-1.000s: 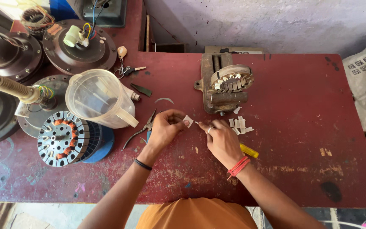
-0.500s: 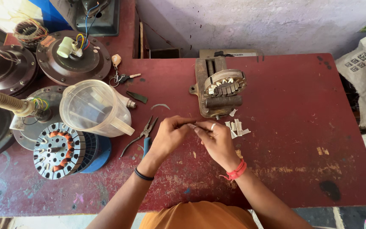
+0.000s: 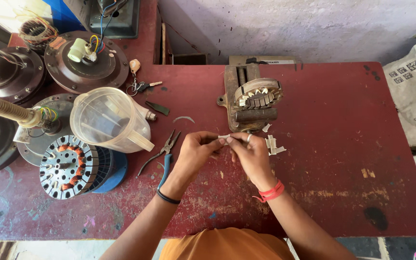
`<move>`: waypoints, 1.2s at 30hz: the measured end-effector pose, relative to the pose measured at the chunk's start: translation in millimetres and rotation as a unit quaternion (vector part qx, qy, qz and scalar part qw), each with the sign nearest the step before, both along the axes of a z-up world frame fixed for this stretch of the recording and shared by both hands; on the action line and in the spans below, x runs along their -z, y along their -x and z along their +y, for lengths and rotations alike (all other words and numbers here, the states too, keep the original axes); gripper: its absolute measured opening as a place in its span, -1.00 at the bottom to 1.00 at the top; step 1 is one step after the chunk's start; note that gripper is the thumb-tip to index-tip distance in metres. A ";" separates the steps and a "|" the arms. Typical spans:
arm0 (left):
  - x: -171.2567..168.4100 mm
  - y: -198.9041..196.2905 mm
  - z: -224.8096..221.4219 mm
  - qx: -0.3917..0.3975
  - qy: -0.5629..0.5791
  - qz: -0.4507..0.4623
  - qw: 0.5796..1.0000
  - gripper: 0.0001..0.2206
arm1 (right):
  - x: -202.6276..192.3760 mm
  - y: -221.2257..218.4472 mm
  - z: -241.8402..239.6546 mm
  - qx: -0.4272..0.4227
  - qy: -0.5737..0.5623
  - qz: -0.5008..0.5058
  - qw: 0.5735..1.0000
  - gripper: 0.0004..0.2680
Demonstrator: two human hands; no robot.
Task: The person uses a screwdriver and pliers to remove and insert small white insulating pieces into a motor stator held in a bench vise. The person repeatedly picks up pieces, inserts them into slots, and adjusts them with tools.
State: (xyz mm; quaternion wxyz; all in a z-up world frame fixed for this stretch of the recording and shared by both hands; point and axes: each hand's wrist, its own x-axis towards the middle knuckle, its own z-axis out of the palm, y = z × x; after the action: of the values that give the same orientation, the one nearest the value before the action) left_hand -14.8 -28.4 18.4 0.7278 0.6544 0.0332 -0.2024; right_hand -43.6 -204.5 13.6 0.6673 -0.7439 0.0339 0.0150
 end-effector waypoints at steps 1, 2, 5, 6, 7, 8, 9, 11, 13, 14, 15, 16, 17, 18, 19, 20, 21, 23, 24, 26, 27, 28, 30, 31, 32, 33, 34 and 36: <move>-3.1 1.2 -0.4 0.003 -0.048 -0.016 0.999 -0.85 | -4.0 0.8 3.0 0.009 0.057 -0.040 0.998 -0.90; -6.4 3.7 0.4 -0.008 -0.101 -0.078 0.992 -0.86 | -8.5 2.5 5.0 0.018 0.115 -0.079 0.990 -0.89; -14.8 12.6 2.0 -0.031 -0.222 -0.285 0.932 -0.86 | -22.3 7.2 4.7 0.017 0.242 -0.248 0.938 -0.88; -17.0 15.6 3.4 -0.036 -0.238 -0.368 0.898 -0.84 | -25.6 8.6 4.2 0.011 0.275 -0.310 0.910 -0.88; -18.8 18.3 5.0 -0.040 -0.252 -0.447 0.858 -0.81 | -27.8 10.1 4.2 0.014 0.284 -0.334 0.899 -0.88; -20.3 21.2 6.5 -0.037 -0.258 -0.479 0.838 -0.81 | -29.0 12.2 3.5 0.017 0.293 -0.357 0.887 -0.87; -21.7 23.2 8.6 -0.034 -0.264 -0.512 0.817 -0.81 | -29.2 12.4 2.8 0.021 0.302 -0.382 0.873 -0.87; -22.8 21.7 12.6 0.004 -0.277 -0.543 0.792 -0.82 | -25.8 11.4 0.1 -0.016 0.298 -0.356 0.885 -0.89; -22.6 13.6 21.2 0.072 -0.294 -0.541 0.785 -0.83 | -20.0 7.7 -5.7 -0.077 0.286 -0.317 0.901 -0.91; -22.1 9.9 25.5 0.113 -0.285 -0.534 0.788 -0.82 | -17.2 3.6 -9.8 -0.120 0.274 -0.290 0.909 -0.93; -21.2 6.7 29.5 0.155 -0.275 -0.526 0.790 -0.82 | -14.2 1.5 -13.7 -0.163 0.262 -0.262 0.915 -0.94; -19.8 5.2 31.8 0.196 -0.265 -0.517 0.790 -0.81 | -11.2 1.8 -17.0 -0.194 0.253 -0.205 0.925 -0.95; -18.5 4.4 32.1 0.219 -0.259 -0.505 0.794 -0.83 | -9.0 1.6 -20.7 -0.223 0.244 -0.149 0.932 -0.95; -17.3 4.1 31.9 0.242 -0.254 -0.492 0.797 -0.85 | -7.1 1.4 -23.9 -0.252 0.234 -0.092 0.934 -0.96; -16.5 4.1 31.2 0.266 -0.248 -0.479 0.799 -0.86 | -5.5 1.5 -26.4 -0.262 0.222 -0.082 0.936 -0.96; -16.1 4.2 30.4 0.262 -0.235 -0.461 0.815 -0.87 | -4.4 1.6 -28.7 -0.272 0.209 -0.072 0.936 -0.96; -16.1 4.5 29.5 0.258 -0.221 -0.443 0.830 -0.88 | -3.5 2.1 -30.2 -0.282 0.196 -0.062 0.937 -0.96; -17.7 4.5 28.1 0.227 -0.196 -0.381 0.874 -0.91 | -2.3 2.9 -28.8 -0.204 0.110 0.010 0.973 -0.94; -18.9 5.0 27.3 0.199 -0.185 -0.337 0.901 -0.93 | -2.7 3.5 -27.6 -0.164 0.066 0.045 0.983 -0.93; -20.5 3.9 20.4 0.145 -0.173 -0.300 0.927 -0.91 | -5.8 5.0 -24.0 -0.121 0.034 0.015 0.992 -0.88; -20.6 4.3 14.8 0.119 -0.174 -0.306 0.929 -0.89 | -8.1 6.7 -20.5 -0.100 0.017 0.001 0.995 -0.86; -20.8 5.4 10.3 0.093 -0.174 -0.312 0.929 -0.88 | -11.0 8.3 -16.3 -0.078 0.009 -0.004 0.997 -0.82; -21.2 5.0 2.1 0.052 -0.153 -0.242 0.957 -0.85 | -19.7 8.6 -11.0 -0.032 -0.005 -0.018 0.999 -0.73; -21.2 4.5 -2.1 0.032 -0.141 -0.207 0.968 -0.83 | -24.9 9.4 -11.3 -0.038 0.055 -0.061 0.996 -0.71; -21.1 2.5 -5.9 0.026 -0.128 -0.181 0.975 -0.84 | -29.7 10.0 -12.3 -0.044 0.115 -0.103 0.987 -0.70; -21.1 0.1 -8.0 0.018 -0.116 -0.154 0.981 -0.84 | -33.5 10.6 -12.8 -0.051 0.173 -0.144 0.973 -0.69; -21.3 -2.3 -9.5 0.011 -0.104 -0.127 0.986 -0.84 | -36.5 10.2 -14.4 -0.053 0.196 -0.170 0.964 -0.70; -21.7 -6.4 -12.5 0.028 -0.055 -0.100 0.993 -0.84 | -38.9 9.7 -20.0 -0.059 0.243 -0.220 0.943 -0.72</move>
State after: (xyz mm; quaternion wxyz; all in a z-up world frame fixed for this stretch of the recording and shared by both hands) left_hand -8.4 -40.9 40.2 0.6845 0.7111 -0.0467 -0.1538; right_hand -53.3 -224.4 52.5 0.4551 -0.8689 -0.1548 -0.1182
